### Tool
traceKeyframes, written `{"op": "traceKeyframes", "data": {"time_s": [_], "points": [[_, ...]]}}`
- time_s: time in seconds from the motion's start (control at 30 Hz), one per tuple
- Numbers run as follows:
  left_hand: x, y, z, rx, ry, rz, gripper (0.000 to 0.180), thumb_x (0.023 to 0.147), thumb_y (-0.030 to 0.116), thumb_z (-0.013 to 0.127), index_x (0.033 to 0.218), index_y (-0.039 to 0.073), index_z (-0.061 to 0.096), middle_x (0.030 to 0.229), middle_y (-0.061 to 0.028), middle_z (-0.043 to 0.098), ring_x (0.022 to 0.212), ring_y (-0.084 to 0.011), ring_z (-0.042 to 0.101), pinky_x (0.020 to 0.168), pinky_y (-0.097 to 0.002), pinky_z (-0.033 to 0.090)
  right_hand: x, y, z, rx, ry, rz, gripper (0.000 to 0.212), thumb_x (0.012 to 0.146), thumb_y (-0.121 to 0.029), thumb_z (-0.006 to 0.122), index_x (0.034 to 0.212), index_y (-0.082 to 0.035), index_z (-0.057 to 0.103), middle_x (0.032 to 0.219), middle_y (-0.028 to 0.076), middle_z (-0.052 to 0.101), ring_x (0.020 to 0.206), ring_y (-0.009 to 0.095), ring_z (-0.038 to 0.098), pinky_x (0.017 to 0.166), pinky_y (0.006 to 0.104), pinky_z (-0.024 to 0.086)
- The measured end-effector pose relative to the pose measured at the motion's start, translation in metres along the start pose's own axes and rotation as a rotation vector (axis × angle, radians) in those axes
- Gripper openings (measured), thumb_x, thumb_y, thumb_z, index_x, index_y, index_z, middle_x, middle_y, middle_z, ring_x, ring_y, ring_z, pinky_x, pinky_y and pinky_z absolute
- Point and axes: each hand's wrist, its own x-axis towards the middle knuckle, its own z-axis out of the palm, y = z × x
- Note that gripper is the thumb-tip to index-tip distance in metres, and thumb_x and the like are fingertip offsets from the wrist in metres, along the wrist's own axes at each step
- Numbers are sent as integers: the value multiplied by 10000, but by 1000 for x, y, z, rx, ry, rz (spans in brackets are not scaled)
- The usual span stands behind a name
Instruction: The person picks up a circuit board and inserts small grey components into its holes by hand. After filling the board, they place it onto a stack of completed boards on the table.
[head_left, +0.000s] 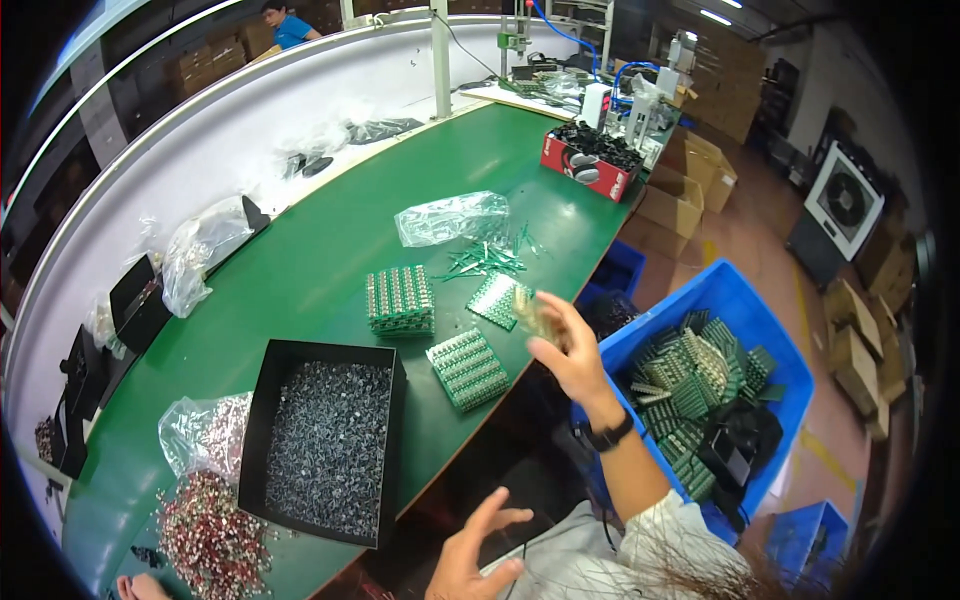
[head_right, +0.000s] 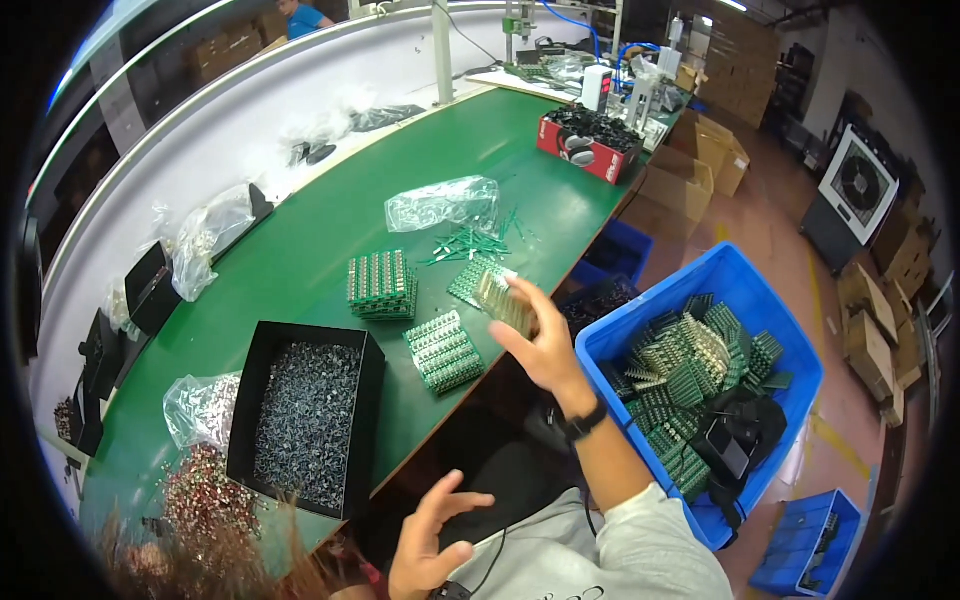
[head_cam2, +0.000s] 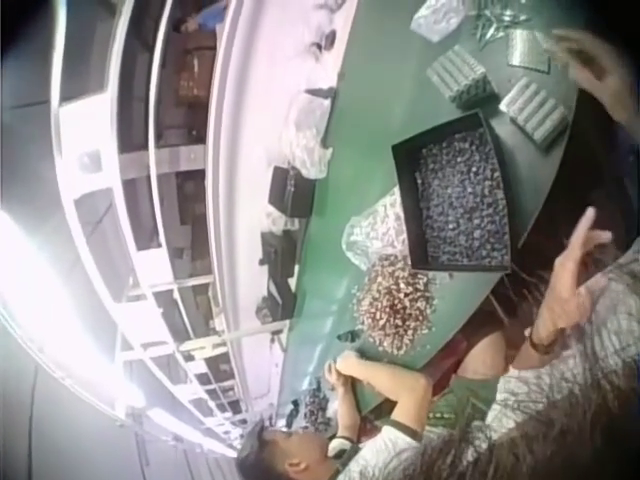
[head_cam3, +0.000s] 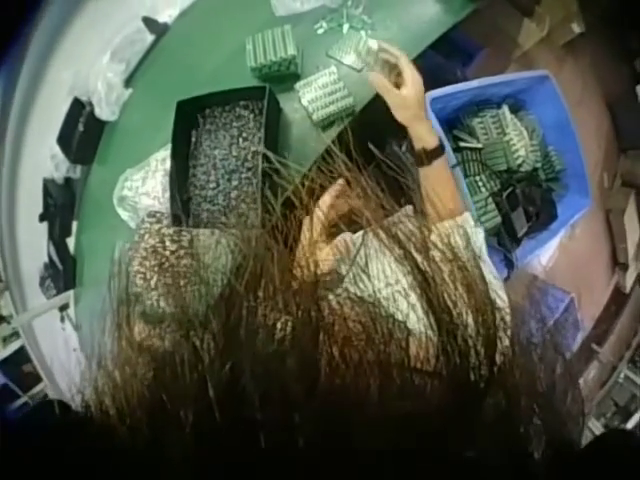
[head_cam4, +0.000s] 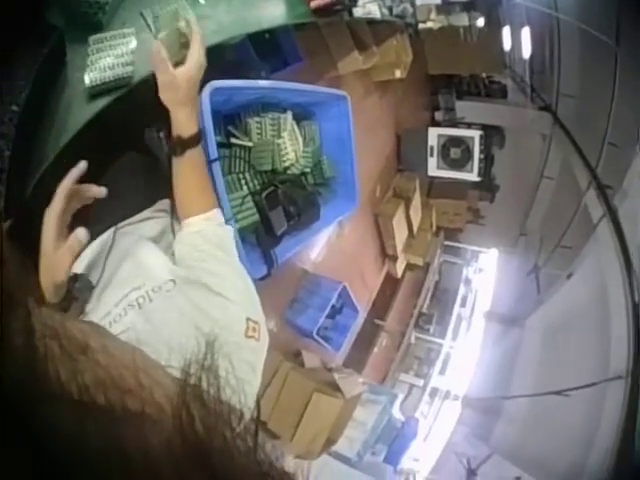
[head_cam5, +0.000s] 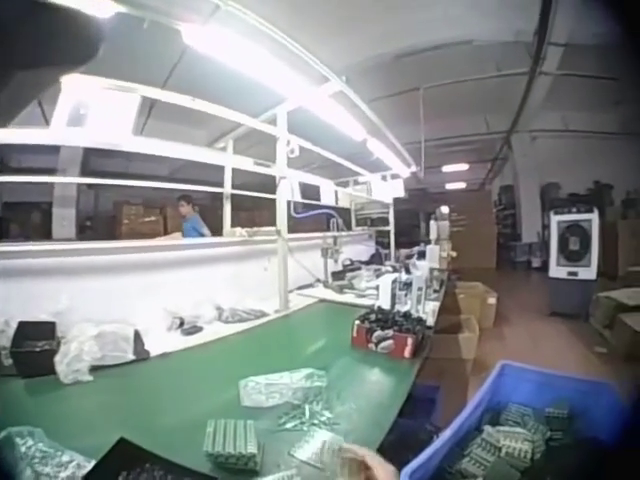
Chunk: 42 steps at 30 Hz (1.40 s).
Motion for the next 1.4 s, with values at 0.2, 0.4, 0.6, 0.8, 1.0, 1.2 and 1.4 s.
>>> {"op": "traceKeyframes", "data": {"time_s": [0.2,0.4,0.6,0.8,1.0,1.2,1.4], "points": [[-2,-3,8,-26,-34,-91,689,989,442,626,1483,-8,461,1191,-155,650,1136,-273,625,1016,-397,467,50,34,13,-764,183,-271,596,709,-377,874,1196,-77,704,1211,192,613,1145,377,542,1001,454,460],[4,8,8,45,32,-292,769,957,500,664,1521,32,430,1171,-134,654,1118,-261,632,995,-382,474,60,78,27,-812,101,-296,584,720,-374,854,1203,-83,701,1233,211,597,1172,385,527,1018,467,456],[16,4,6,-36,74,-362,776,957,474,676,1543,47,401,1168,-111,639,1127,-235,616,992,-364,471,62,79,35,-740,145,-260,571,727,-356,844,1206,-82,696,1255,212,593,1195,391,517,1030,468,452],[20,-6,18,-19,47,-401,638,977,340,665,1497,30,463,1179,-109,628,1124,-227,606,1006,-354,454,66,82,28,-704,160,-249,561,728,-339,841,1207,-83,700,1280,216,598,1213,397,536,1046,470,449],[11,-9,27,-108,-24,-278,560,970,265,660,1447,9,516,1180,-121,622,1132,-219,599,1010,-351,451,70,89,19,-620,52,-209,561,721,-345,841,1206,-95,712,1309,216,594,1219,397,546,1060,466,444],[-4,-47,25,-87,-117,-189,727,950,326,668,1524,-19,384,1256,-217,671,1222,-325,633,1090,-418,442,75,92,17,-574,-28,-216,578,722,-380,819,1225,-118,708,1342,206,578,1249,397,523,1080,472,430],[2,-17,34,-132,44,-359,518,967,185,639,1438,8,514,1191,-117,622,1137,-215,600,1018,-340,449,77,93,13,-616,0,-234,563,727,-358,831,1217,-110,709,1331,205,584,1218,387,545,1057,459,448]]}}
